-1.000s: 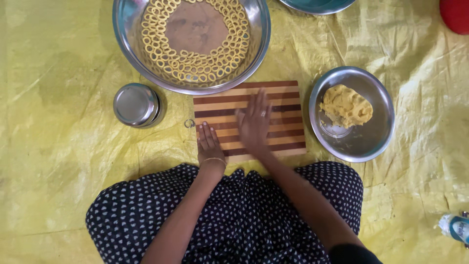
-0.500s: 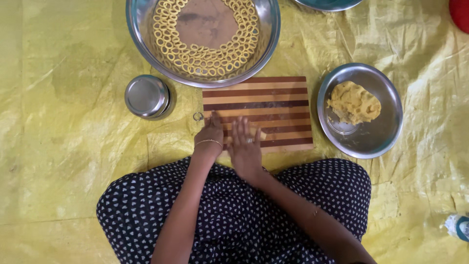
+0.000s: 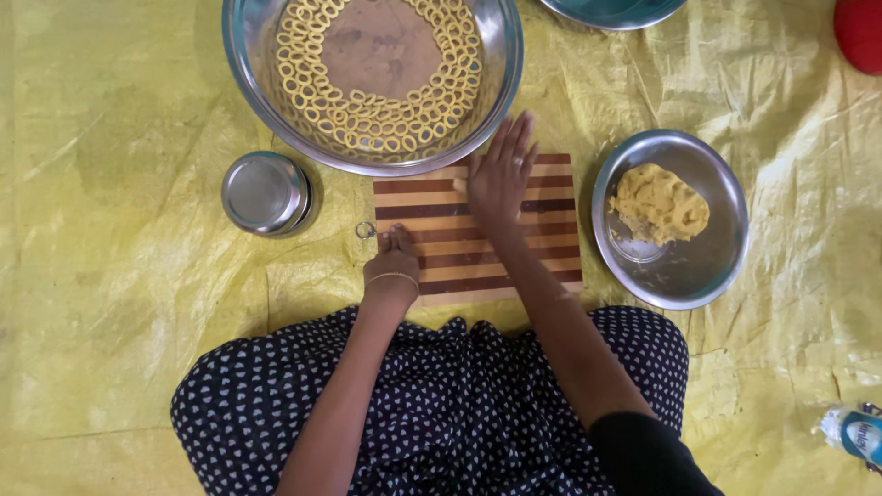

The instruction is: The person rolls a piece of dough into a thin rope on a wooden board, then shapes it into small rings and places them into a large metal tray. The process is repeated with additional dough pieces.

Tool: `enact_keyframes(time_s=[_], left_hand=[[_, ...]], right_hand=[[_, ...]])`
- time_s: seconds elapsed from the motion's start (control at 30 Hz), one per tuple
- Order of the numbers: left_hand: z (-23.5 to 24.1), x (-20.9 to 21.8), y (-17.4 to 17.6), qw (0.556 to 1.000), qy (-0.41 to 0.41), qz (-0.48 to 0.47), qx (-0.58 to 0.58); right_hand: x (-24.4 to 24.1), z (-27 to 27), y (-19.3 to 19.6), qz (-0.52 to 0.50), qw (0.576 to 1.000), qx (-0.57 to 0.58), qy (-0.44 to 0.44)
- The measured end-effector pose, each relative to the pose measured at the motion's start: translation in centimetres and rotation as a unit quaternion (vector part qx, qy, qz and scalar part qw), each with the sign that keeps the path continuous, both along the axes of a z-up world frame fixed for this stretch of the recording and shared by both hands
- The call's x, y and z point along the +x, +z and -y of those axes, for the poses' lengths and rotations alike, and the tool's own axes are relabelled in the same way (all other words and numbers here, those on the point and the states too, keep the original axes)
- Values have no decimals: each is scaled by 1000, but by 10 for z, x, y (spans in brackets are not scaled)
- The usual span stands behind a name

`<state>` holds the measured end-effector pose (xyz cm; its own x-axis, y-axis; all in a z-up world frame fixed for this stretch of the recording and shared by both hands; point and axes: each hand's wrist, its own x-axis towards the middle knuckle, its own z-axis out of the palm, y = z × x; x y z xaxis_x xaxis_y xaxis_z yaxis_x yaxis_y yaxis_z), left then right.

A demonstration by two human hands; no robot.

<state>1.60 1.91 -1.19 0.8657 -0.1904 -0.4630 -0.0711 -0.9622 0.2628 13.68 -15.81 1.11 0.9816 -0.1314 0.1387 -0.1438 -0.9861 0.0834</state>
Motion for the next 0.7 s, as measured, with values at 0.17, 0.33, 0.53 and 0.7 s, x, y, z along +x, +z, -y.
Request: enact_keyframes(time_s=[0.17, 0.33, 0.53, 0.7], left_hand=[[1, 6, 16, 998, 6, -62, 5], [-3, -3, 35, 999, 16, -34, -5], [-2, -12, 8, 998, 33, 44, -43], [-1, -15, -17, 997, -5, 81, -3]], right_hand=[[-91, -29, -16, -4, 997, 38, 60], [-177, -42, -23, -24, 989, 79, 121], [-219, -25, -15, -51, 970, 183, 150], [-218, 23, 18, 93, 903, 412, 82]])
